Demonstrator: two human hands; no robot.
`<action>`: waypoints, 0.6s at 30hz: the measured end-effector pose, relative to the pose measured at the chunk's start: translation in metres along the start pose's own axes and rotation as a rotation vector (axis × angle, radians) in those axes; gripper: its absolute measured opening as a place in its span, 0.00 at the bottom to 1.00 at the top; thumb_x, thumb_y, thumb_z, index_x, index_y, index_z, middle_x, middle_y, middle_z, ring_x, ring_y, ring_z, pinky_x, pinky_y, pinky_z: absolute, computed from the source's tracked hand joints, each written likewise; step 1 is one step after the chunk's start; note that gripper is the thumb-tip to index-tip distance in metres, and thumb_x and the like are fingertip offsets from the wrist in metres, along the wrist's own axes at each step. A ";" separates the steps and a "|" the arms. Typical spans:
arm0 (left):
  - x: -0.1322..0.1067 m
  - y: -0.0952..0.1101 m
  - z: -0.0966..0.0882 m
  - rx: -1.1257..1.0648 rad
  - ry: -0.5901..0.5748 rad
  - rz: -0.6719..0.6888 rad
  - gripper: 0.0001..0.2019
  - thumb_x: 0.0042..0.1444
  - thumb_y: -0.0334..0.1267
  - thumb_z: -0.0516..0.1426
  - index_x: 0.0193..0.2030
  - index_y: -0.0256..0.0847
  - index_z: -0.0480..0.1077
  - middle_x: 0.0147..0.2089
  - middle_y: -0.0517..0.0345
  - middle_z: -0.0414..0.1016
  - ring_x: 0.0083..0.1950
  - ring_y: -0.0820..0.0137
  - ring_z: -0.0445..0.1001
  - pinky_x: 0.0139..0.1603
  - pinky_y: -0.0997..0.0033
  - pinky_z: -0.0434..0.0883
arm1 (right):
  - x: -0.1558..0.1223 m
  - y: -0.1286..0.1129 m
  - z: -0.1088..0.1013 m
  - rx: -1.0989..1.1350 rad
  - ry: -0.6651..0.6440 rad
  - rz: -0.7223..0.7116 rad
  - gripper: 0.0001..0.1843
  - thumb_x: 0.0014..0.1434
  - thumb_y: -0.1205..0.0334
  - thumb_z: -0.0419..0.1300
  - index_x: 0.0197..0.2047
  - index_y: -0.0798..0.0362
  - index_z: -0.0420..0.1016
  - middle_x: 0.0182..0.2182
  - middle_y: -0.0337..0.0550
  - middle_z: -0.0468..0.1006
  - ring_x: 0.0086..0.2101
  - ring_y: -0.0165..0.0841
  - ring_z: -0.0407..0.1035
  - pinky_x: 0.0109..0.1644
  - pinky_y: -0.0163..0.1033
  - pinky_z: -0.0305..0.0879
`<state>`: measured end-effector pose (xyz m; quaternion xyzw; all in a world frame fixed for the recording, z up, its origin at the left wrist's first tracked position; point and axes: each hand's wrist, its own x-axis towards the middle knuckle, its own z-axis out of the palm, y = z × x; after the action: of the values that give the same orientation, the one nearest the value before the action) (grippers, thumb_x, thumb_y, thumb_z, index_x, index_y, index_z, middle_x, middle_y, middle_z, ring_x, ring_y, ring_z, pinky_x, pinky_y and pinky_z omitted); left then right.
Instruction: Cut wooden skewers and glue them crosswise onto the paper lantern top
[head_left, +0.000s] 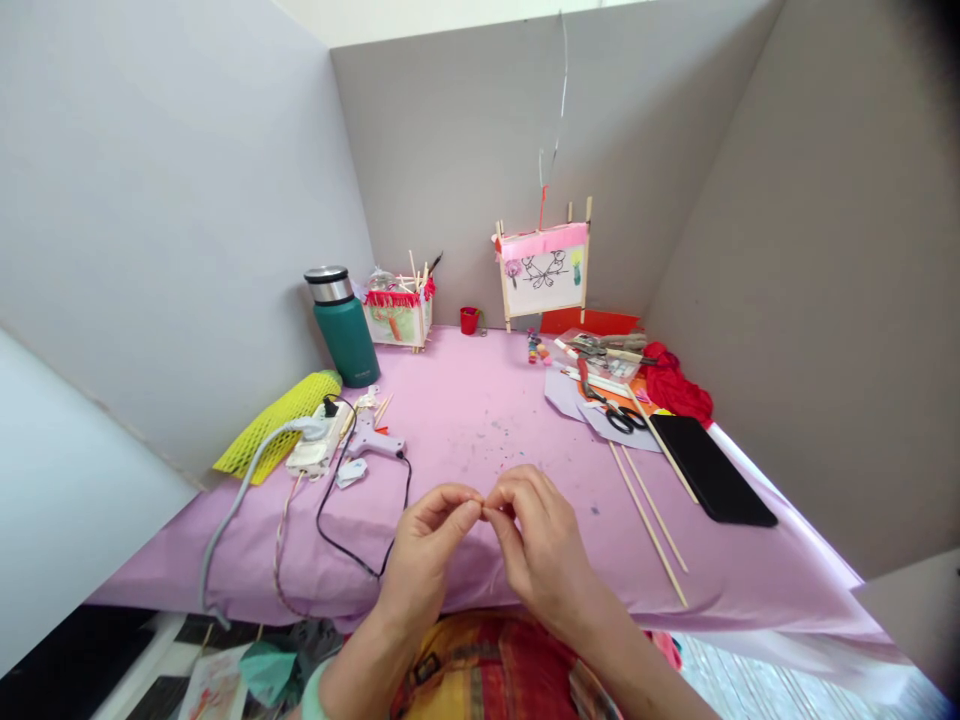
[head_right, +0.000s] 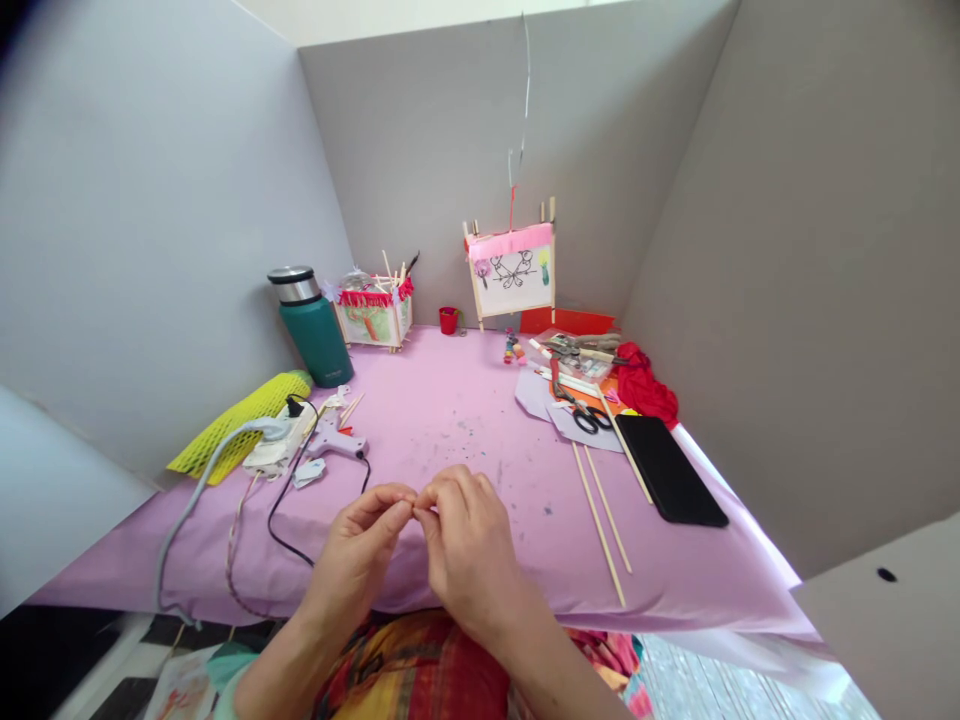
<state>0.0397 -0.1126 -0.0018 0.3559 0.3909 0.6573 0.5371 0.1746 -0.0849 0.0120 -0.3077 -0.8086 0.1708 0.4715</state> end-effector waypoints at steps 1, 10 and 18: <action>0.000 0.001 0.002 -0.099 -0.029 -0.048 0.03 0.52 0.36 0.63 0.32 0.39 0.75 0.34 0.60 0.73 0.38 0.73 0.69 0.44 0.74 0.65 | -0.002 0.000 0.002 0.060 0.017 0.022 0.06 0.62 0.70 0.51 0.34 0.52 0.64 0.32 0.43 0.69 0.34 0.34 0.63 0.38 0.41 0.62; 0.000 0.003 0.007 -0.387 -0.106 -0.215 0.04 0.52 0.35 0.63 0.32 0.36 0.74 0.33 0.58 0.71 0.36 0.75 0.69 0.42 0.74 0.67 | -0.001 -0.003 0.004 0.237 0.089 0.059 0.08 0.63 0.70 0.53 0.40 0.51 0.72 0.35 0.42 0.73 0.36 0.32 0.67 0.40 0.38 0.65; -0.004 -0.004 0.005 -0.159 -0.029 -0.068 0.03 0.52 0.35 0.62 0.33 0.39 0.75 0.34 0.60 0.74 0.40 0.72 0.71 0.47 0.71 0.66 | -0.007 0.000 0.009 0.190 0.113 0.130 0.06 0.61 0.70 0.55 0.33 0.52 0.68 0.30 0.39 0.69 0.31 0.30 0.65 0.34 0.37 0.61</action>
<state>0.0466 -0.1151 -0.0035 0.3082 0.3416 0.6622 0.5914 0.1691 -0.0889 0.0029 -0.3227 -0.7392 0.2590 0.5313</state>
